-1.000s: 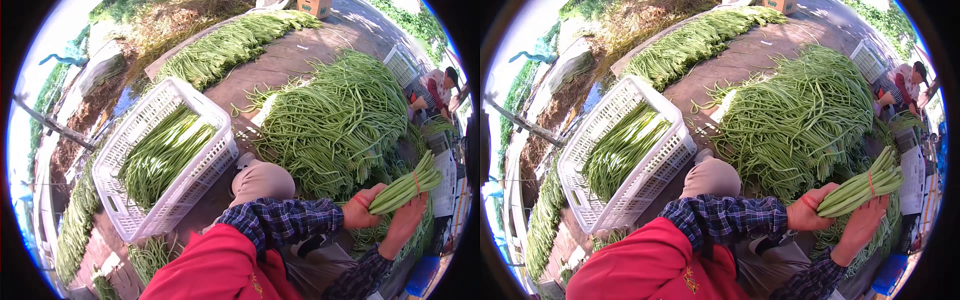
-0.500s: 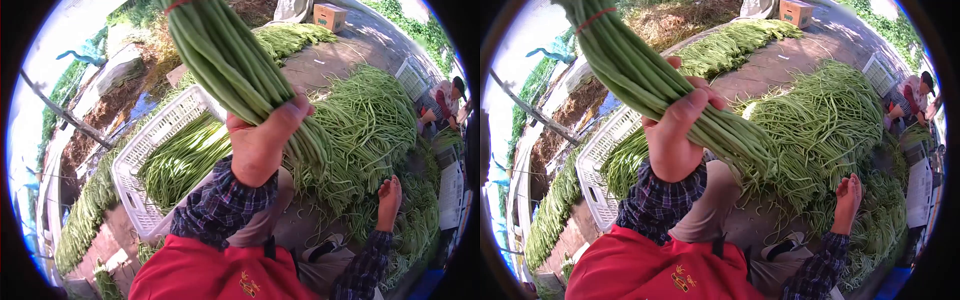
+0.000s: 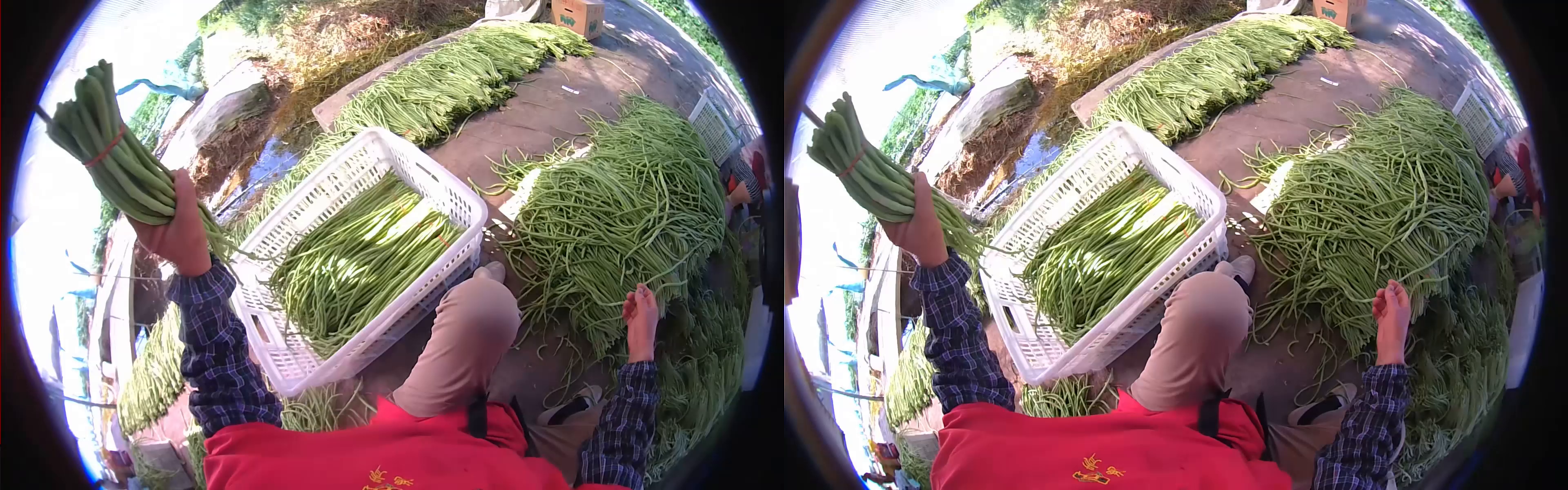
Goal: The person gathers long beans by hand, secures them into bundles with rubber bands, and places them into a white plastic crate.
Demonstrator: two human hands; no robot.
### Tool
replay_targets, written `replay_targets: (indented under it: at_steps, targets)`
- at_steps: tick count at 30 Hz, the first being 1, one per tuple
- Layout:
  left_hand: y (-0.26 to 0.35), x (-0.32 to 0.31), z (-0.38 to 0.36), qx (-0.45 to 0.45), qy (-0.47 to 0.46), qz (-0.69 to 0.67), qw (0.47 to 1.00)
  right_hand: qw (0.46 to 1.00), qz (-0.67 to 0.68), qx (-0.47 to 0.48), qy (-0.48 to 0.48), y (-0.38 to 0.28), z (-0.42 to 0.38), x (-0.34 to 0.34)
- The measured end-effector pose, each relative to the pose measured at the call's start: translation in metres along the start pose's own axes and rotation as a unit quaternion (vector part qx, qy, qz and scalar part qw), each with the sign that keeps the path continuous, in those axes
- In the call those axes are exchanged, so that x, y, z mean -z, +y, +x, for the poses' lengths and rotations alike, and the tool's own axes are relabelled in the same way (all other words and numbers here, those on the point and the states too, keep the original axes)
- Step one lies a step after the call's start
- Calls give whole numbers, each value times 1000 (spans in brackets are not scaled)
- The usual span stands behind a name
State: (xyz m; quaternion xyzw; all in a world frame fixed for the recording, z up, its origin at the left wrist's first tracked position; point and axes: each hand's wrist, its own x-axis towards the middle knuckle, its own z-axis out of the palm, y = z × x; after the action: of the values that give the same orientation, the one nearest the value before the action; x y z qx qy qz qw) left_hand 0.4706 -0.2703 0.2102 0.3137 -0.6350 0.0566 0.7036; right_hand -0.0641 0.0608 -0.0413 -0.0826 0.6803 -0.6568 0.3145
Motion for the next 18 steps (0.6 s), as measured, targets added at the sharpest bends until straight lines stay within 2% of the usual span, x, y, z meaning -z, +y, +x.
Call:
replay_targets:
  at_steps: [1, 3, 5, 7, 9, 11, 12, 14, 17, 18]
  targets:
    - [-27, -2, -14, 7, -21, 8, 1000, 1000, -14, -9, 0, 7, -1, 0]
    - [-66, -9, -52, -40, -98, 164, 981, 999, -25, -30, 18, 23, -2, 3]
    - [-132, -11, -108, -24, -215, 296, 930, 996, -41, -68, 52, 40, -5, 12]
    - [-164, -18, -173, 19, -300, 334, 893, 991, -58, -92, 79, 54, -11, 20]
    - [-203, -9, -253, 200, -413, 302, 836, 986, -58, -116, 106, 68, -14, 32]
    - [-204, -15, -307, 109, -464, 308, 823, 979, -72, -132, 135, 73, -17, 38]
    - [-205, -26, -310, 115, -464, 305, 824, 979, -78, -129, 138, 73, -16, 43]
    - [-203, -26, -305, 128, -504, 336, 785, 977, -65, -139, 148, 78, -17, 49]
    - [-216, -25, -285, 122, -535, 306, 778, 966, -79, -168, 178, 87, -16, 45]
    - [-212, -38, -266, 145, -562, 326, 746, 964, -87, -171, 181, 86, -17, 38]
